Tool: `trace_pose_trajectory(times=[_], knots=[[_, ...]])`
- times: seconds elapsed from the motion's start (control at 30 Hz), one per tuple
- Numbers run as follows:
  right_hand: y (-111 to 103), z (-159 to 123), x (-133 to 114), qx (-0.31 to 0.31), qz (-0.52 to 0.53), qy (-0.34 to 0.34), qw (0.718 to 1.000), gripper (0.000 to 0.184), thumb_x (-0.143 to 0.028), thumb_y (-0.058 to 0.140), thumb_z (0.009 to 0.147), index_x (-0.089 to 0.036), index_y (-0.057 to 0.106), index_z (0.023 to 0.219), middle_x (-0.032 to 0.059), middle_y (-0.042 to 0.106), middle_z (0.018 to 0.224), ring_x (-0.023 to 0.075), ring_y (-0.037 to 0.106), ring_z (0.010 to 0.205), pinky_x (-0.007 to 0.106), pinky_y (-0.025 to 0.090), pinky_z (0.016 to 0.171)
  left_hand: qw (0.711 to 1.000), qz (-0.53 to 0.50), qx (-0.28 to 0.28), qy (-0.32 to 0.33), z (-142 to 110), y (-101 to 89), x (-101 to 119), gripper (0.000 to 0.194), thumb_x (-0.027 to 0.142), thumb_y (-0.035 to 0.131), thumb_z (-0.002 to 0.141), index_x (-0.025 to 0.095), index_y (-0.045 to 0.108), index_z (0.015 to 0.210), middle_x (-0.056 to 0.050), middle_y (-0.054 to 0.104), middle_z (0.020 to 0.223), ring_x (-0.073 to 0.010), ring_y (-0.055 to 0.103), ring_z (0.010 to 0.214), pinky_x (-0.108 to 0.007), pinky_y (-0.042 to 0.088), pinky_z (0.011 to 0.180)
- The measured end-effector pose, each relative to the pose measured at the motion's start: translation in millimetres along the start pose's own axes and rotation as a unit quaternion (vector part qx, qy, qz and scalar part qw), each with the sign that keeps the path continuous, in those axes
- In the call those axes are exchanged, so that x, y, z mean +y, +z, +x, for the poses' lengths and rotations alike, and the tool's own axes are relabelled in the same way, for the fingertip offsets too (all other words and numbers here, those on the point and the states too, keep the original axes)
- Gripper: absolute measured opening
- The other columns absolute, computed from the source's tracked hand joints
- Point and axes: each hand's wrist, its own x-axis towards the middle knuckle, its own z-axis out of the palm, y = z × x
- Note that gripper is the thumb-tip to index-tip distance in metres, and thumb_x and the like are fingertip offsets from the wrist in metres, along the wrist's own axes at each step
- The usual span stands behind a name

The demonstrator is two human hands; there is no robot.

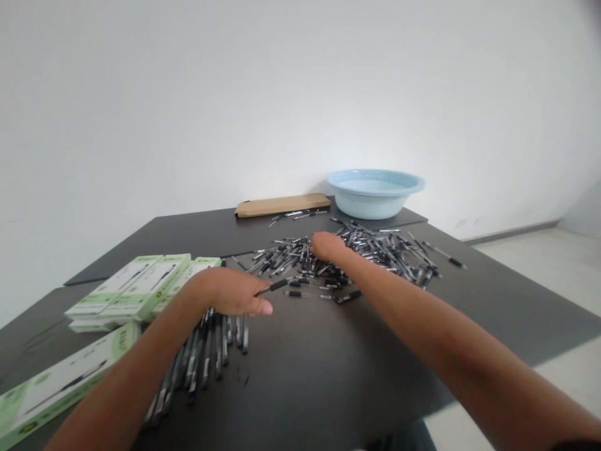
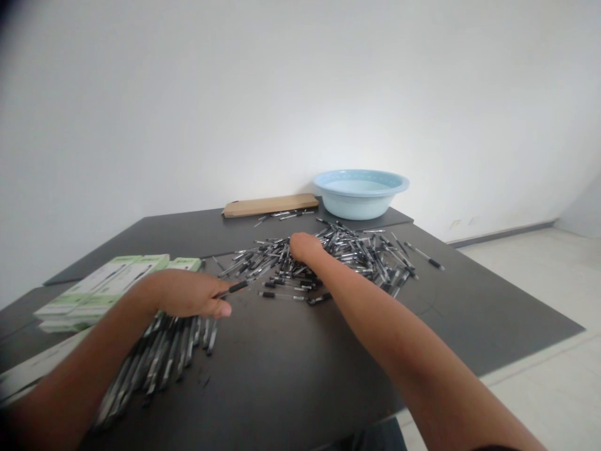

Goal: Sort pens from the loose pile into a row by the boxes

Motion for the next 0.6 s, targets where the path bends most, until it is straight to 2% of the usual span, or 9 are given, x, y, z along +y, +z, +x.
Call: trace_pose_trajectory(times=[0.17, 0.3, 0.6], knots=[[-0.5, 8.5, -5.0, -0.010, -0.001, 0.000, 1.000, 0.034, -0.032, 0.057, 0.091, -0.014, 0.056, 0.120, 0.0110, 0.058, 0.119, 0.0216, 0.060, 0.101, 0.041, 0.052, 0.085, 1.000, 0.003, 0.014, -0.006, -5.2, -1.3, -1.4, 0.044, 0.042, 0.040, 0.094, 0.013, 0.057, 0.122, -0.012, 0.072, 0.105, -0.0247, 0.066, 0.090, -0.029, 0.048, 0.073], [4.4, 11.1, -11.2, -0.022, 0.000, 0.000, 1.000, 0.033, -0.032, 0.057, 0.092, -0.014, 0.056, 0.120, 0.0104, 0.058, 0.120, 0.0214, 0.060, 0.101, 0.041, 0.052, 0.084, 1.000, 0.017, 0.007, -0.001, -3.4, 1.8, -2.6, 0.047, 0.042, 0.042, 0.094, 0.013, 0.052, 0.130, -0.013, 0.071, 0.111, -0.0248, 0.065, 0.098, -0.028, 0.047, 0.077], [6.4, 12.5, -10.6, -0.038, -0.017, -0.033, 0.999, 0.034, -0.032, 0.057, 0.091, -0.014, 0.056, 0.120, 0.0111, 0.058, 0.120, 0.0217, 0.060, 0.102, 0.041, 0.052, 0.085, 0.998, -0.048, -0.030, -0.007, -2.4, 2.0, 7.3, 0.044, 0.038, 0.042, 0.095, 0.009, 0.053, 0.125, -0.013, 0.074, 0.100, -0.0235, 0.068, 0.084, -0.028, 0.048, 0.068]])
